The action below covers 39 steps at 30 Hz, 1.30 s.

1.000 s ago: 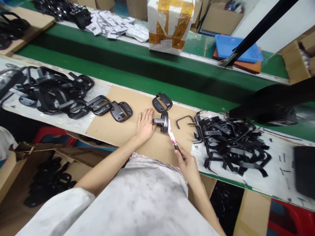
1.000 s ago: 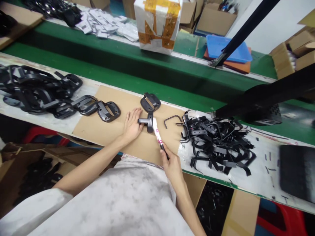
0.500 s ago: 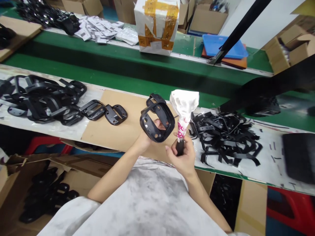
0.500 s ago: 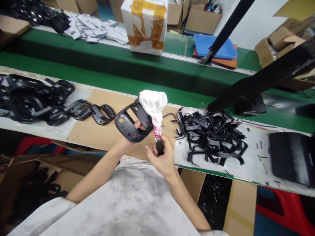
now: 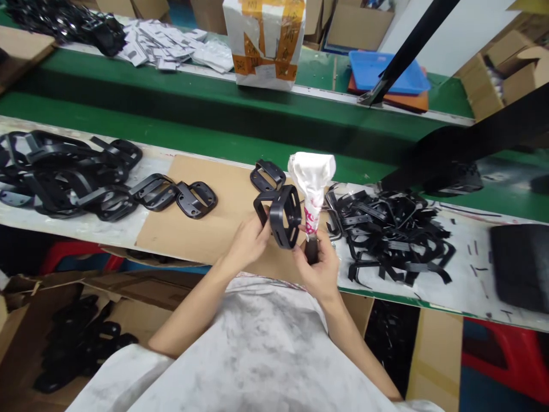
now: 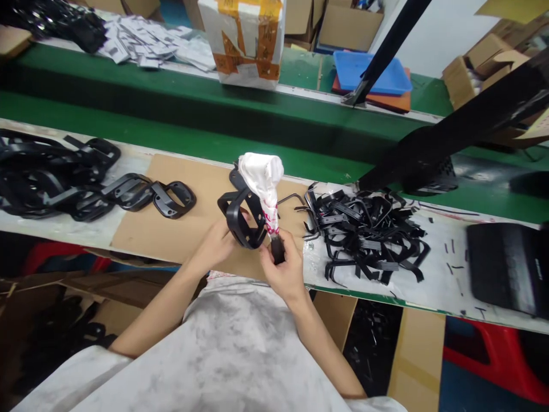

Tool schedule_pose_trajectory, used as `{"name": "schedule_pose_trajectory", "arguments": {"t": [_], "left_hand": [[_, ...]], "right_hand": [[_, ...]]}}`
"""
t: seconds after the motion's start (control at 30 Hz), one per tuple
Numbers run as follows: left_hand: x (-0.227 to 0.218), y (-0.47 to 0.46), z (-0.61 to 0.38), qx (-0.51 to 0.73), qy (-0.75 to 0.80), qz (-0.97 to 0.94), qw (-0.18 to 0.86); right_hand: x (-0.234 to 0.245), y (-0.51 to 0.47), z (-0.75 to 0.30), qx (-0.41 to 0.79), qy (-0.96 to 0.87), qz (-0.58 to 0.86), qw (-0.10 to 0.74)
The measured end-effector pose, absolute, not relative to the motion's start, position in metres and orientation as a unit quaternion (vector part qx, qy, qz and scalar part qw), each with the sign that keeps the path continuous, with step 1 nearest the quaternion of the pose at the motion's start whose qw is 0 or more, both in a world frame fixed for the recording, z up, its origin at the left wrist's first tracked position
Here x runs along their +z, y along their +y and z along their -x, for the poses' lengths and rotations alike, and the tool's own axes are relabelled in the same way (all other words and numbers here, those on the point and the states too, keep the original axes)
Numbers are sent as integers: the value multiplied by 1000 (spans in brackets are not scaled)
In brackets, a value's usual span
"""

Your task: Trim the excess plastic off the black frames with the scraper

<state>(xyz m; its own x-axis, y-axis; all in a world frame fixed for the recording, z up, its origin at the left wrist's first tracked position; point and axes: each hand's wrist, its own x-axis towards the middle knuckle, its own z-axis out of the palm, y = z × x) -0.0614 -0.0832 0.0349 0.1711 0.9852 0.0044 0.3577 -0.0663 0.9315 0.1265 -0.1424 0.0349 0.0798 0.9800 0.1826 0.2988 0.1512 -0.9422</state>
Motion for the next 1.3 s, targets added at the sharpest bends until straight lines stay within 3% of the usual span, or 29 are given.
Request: {"name": "schedule_pose_trajectory", "arguments": {"t": [0.13,0.27,0.47,0.67,0.93,1.13,1.3], "left_hand": [[6,-60,84,232,622,-720,203],[-19,-55,98,191,624,-748,120],[-28,-61,109,243,597,-754,125],[-32,-65,101,246,609,-743,131],[-34,-78,84,250,667,-686,149],[-37,-76,83,241,669,-688,143],[-40,-76,84,243,667,-691,135]], "right_hand": [[21,-154,-147,343,-583,597,431],[7,-177,-175,402,-547,634,370],[3,-206,-182,471,-559,623,280],[-3,-196,-149,471,-597,598,253],[-6,-188,-159,499,-554,599,292],[-7,-198,-157,437,-506,655,353],[8,-181,-159,474,-594,603,241]]}}
